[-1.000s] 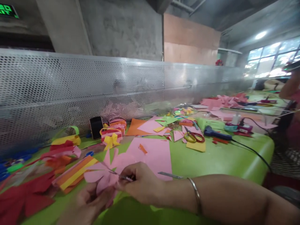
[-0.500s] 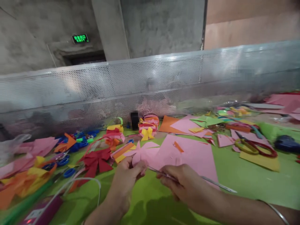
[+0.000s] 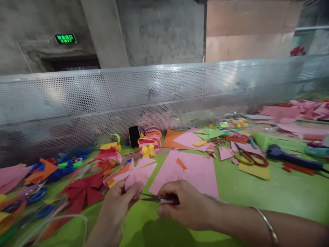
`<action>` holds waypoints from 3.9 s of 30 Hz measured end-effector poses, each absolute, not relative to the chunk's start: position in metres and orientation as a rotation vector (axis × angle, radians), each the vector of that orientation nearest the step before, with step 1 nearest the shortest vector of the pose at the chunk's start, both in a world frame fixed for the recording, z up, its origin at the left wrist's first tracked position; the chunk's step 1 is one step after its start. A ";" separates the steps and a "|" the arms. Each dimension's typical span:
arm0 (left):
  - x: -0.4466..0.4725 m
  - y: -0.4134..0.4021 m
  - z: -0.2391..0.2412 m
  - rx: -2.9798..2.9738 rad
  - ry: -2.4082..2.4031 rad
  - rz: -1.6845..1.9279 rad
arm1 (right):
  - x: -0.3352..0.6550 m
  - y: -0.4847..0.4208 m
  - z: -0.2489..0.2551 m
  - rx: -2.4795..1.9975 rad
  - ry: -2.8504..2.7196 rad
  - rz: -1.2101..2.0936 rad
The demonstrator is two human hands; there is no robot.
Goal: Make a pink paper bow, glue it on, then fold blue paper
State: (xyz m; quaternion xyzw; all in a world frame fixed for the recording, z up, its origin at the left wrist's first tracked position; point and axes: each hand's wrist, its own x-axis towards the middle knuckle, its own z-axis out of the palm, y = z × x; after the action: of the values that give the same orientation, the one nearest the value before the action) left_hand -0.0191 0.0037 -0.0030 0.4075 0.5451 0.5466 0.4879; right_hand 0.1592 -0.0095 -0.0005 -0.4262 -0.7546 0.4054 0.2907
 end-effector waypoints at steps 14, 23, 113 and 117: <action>-0.012 -0.008 -0.002 1.005 1.349 1.406 | 0.152 -0.015 -0.017 -1.254 -1.510 1.449; -0.006 -0.012 -0.005 1.024 1.350 1.355 | 0.148 -0.020 -0.015 -1.164 -1.573 1.401; 0.002 -0.017 -0.003 1.148 1.308 1.405 | 0.148 -0.020 -0.027 -1.096 -1.410 1.634; 0.003 -0.018 -0.001 1.155 1.313 1.404 | 0.148 -0.020 -0.028 -1.111 -1.385 1.660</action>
State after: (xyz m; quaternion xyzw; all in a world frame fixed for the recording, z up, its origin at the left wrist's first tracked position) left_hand 0.0029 -0.0184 -0.0005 0.4638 0.5275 0.5638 0.4344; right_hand 0.1484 -0.0203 -0.0279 -0.4284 -0.5341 0.6403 0.3483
